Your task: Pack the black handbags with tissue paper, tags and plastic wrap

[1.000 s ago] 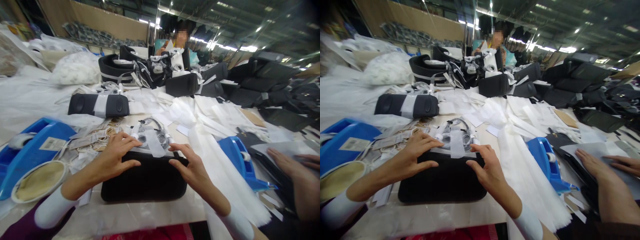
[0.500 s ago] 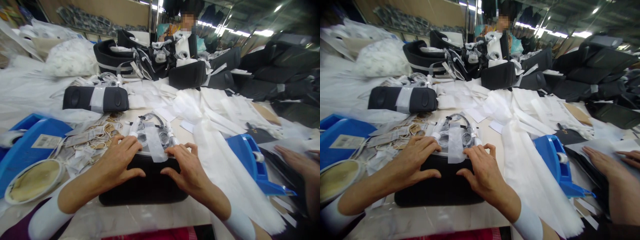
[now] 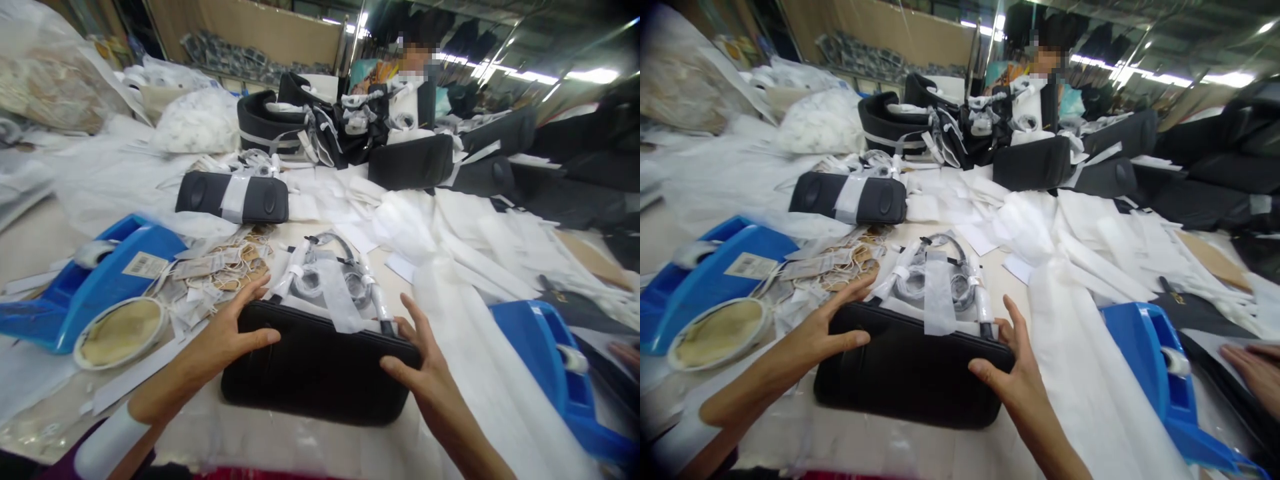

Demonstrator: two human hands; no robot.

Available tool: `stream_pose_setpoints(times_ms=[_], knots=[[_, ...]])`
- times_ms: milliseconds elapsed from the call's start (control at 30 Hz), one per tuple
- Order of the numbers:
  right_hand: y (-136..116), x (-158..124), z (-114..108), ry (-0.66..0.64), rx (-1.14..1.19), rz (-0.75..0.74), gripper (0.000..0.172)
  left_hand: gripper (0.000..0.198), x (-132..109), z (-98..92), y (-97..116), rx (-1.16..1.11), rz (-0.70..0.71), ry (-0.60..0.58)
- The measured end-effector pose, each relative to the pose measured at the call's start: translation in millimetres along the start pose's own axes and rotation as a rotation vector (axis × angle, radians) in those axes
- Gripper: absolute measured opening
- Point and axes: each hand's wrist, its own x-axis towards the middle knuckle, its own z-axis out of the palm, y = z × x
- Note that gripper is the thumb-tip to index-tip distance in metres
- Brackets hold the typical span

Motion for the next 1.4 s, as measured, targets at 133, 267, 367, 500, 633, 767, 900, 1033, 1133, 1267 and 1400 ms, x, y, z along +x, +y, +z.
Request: stream_pose_setpoints(times_ms=[133, 267, 367, 500, 633, 767, 900, 1033, 1133, 1267, 1400], knots=[[-4, 0, 2, 0.041, 0.049, 0.021, 0.091, 0.076, -5, 8.0, 3, -0.043, -0.030, 0.070], [-1, 2, -9, 0.061, 0.057, 0.003, 0.090, 0.075, -11, 24.0, 8, -0.091, -0.049, 0.122], [7, 1, -14, 0.027, 0.036, -0.013, 0.084, 0.077, -16, 33.3, 10, -0.098, -0.070, 0.156], [17, 0, -15, 0.048, -0.057, -0.087, 0.081, 0.078, -19, 35.7, 10, -0.121, -0.097, 0.167], [17, 0, -16, 0.007, -0.070, -0.114, 0.085, 0.080, -21, 35.9, 7, -0.168, -0.096, 0.159], [12, 1, -13, -0.023, -0.016, -0.076, 0.083, 0.072, -22, 37.9, 3, -0.148, -0.062, 0.176], [13, 5, -9, 0.017, -0.008, -0.067, 0.074, 0.065, -22, 40.7, -1, -0.125, -0.054, 0.183], [20, 11, -5, 0.058, -0.001, -0.061, 0.067, 0.060, -18, 43.9, -4, -0.078, -0.047, 0.234], [26, 17, -3, 0.103, -0.009, -0.061, 0.066, 0.056, -16, 47.0, -4, -0.032, -0.036, 0.280], [32, 24, 1, 0.159, -0.081, -0.083, 0.066, 0.055, -15, 52.0, 0, 0.021, -0.038, 0.334], [35, 29, 4, 0.174, -0.129, -0.090, 0.063, 0.050, -14, 56.2, 2, 0.096, -0.034, 0.381]])
